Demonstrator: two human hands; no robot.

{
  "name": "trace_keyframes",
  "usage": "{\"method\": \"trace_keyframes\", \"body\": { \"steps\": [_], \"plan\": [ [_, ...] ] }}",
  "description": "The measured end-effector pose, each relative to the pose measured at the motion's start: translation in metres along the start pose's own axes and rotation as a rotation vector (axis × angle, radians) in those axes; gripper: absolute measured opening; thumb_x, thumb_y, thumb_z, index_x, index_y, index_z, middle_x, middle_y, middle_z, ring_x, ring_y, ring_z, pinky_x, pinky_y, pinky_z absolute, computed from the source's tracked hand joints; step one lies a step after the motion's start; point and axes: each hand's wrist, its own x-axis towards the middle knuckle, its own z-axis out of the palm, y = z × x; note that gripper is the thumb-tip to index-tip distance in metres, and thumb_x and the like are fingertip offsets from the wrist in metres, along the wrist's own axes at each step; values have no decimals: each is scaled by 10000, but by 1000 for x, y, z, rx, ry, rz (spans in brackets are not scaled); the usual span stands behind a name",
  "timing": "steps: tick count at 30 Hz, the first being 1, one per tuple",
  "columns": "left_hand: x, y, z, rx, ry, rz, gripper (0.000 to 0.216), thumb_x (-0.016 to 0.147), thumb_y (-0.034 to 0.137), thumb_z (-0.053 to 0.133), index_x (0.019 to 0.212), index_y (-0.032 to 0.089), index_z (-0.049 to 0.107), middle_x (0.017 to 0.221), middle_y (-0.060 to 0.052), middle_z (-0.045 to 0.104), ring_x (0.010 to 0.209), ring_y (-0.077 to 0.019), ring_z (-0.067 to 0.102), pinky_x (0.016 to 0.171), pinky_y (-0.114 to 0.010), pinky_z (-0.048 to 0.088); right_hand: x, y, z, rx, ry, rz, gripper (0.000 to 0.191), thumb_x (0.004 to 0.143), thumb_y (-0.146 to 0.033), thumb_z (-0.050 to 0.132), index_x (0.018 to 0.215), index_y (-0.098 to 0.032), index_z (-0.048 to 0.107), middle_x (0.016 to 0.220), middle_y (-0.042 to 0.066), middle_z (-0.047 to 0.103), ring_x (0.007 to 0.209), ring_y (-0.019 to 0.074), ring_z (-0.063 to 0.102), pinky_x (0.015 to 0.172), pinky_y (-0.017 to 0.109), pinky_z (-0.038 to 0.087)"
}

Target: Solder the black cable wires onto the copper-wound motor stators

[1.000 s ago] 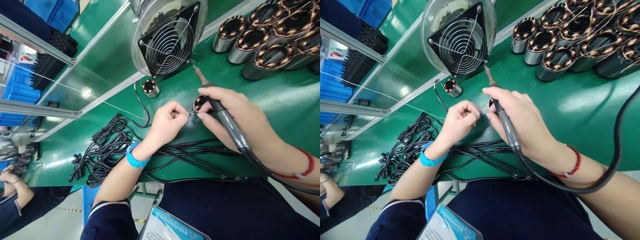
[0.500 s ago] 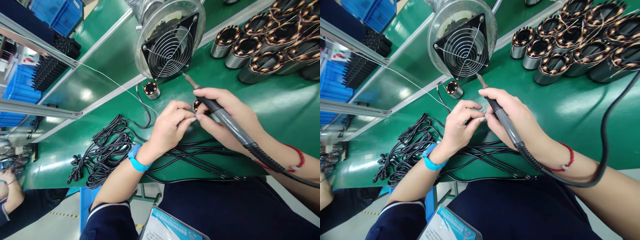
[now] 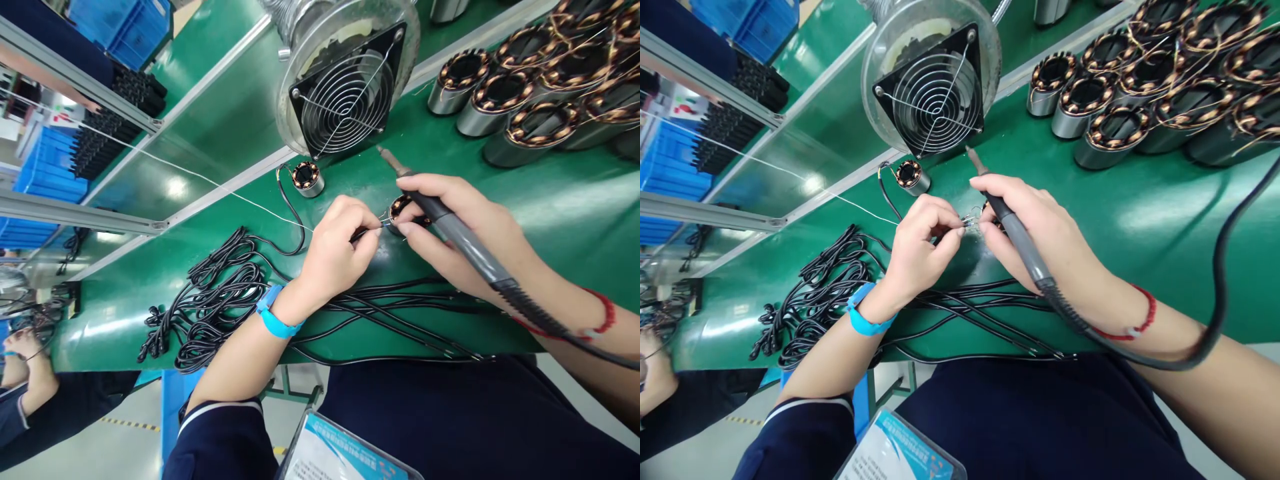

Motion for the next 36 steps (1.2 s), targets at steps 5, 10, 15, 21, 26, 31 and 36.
{"method": "trace_keyframes", "body": {
  "steps": [5,10,15,21,26,31,36],
  "plan": [
    [-1,-1,0,0,6,23,158,852,33,594,811,182,562,845,-9,609,813,-117,594,699,-240,500,1,-3,5,38,38,-55,534,923,-220,612,1436,-292,485,1081,21,694,1014,213,672,970,405,544],
    [-1,0,0,16,-3,33,145,870,58,609,833,186,554,853,-6,606,820,-118,587,702,-237,500,2,-4,7,18,16,-100,455,949,-241,577,1394,-322,526,989,8,700,965,231,689,886,422,557],
    [-2,2,-4,99,-15,30,99,898,98,632,896,180,576,861,-13,601,784,-118,575,670,-234,494,2,-4,7,23,49,-103,429,951,-225,581,1369,-315,544,975,-1,710,1007,226,692,916,408,562],
    [-2,3,-6,176,2,153,83,940,126,616,879,161,661,860,-36,620,827,-128,601,743,-253,499,3,-1,3,166,32,56,406,915,-298,680,1309,-274,584,913,-25,709,921,175,709,823,313,605],
    [-2,5,-4,90,-14,88,124,906,72,615,840,159,674,830,-23,619,804,-120,594,717,-243,492,4,1,-4,186,-14,78,396,912,-268,651,1304,-282,592,959,-22,723,949,190,719,882,338,603],
    [0,5,-4,-75,-34,-188,133,832,53,647,762,163,677,775,5,595,703,-97,540,614,-212,450,3,2,-9,22,-72,-36,342,963,-234,541,1303,-251,578,1060,9,746,1014,209,719,892,349,588],
    [2,3,-2,-144,-65,-418,138,789,53,665,709,163,686,741,14,590,695,-95,517,632,-217,444,1,8,-14,-58,-101,-166,470,907,-148,504,1365,-254,502,1141,32,723,1102,232,676,937,391,563]
  ]
}}
